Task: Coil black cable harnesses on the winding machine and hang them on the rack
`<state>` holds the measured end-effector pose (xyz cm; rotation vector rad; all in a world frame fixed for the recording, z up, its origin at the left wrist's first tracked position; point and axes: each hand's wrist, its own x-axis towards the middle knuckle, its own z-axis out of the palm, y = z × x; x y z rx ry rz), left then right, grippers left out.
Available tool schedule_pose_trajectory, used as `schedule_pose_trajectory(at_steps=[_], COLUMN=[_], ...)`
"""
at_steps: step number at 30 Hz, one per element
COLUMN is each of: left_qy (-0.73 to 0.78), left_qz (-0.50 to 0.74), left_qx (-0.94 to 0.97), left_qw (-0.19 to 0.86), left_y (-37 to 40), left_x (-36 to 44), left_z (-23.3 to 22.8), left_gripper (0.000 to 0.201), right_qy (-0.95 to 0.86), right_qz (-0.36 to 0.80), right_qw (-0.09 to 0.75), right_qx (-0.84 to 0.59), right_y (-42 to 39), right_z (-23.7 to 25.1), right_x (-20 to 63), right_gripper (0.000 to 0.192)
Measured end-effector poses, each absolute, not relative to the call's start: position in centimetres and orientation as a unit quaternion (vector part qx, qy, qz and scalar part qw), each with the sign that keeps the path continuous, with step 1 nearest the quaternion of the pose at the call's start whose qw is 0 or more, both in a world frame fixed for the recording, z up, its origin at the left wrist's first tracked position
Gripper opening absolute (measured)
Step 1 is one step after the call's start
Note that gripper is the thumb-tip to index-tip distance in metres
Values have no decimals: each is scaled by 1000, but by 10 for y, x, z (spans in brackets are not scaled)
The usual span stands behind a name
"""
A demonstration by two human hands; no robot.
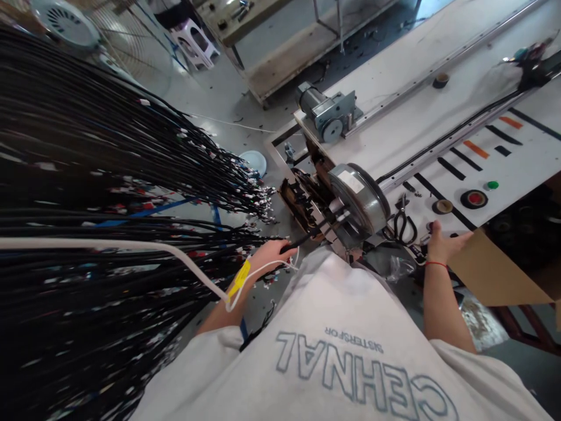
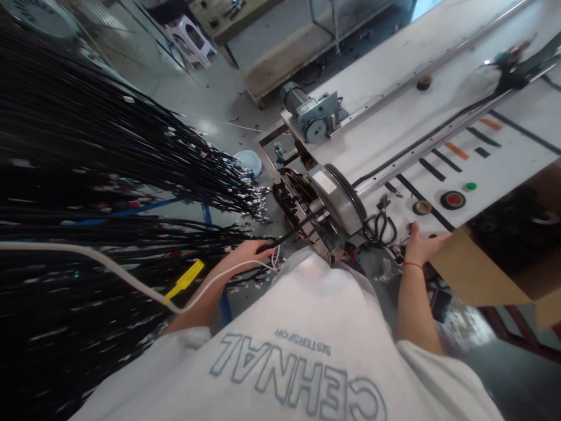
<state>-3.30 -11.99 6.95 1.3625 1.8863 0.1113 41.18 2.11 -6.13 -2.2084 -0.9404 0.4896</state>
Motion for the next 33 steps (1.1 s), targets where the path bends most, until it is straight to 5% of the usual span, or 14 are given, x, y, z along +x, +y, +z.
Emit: schedule_pose_trajectory(at_steps=[12, 33], left_qy=[714, 694], left_qz=[-140, -3], left_qx=[590, 683], left_qw=[350, 228], left_y=[-89, -34], left_x=[-9, 24], left_z=[97, 4], left_gripper=[32, 31], right_qy=[-360, -373], right_qz=[208, 176], right_qw=[379, 387], right_qx=[-827, -825], right_y=[20, 18], right_z=[-73, -71], right_x=[416, 414], right_gripper=[106, 106])
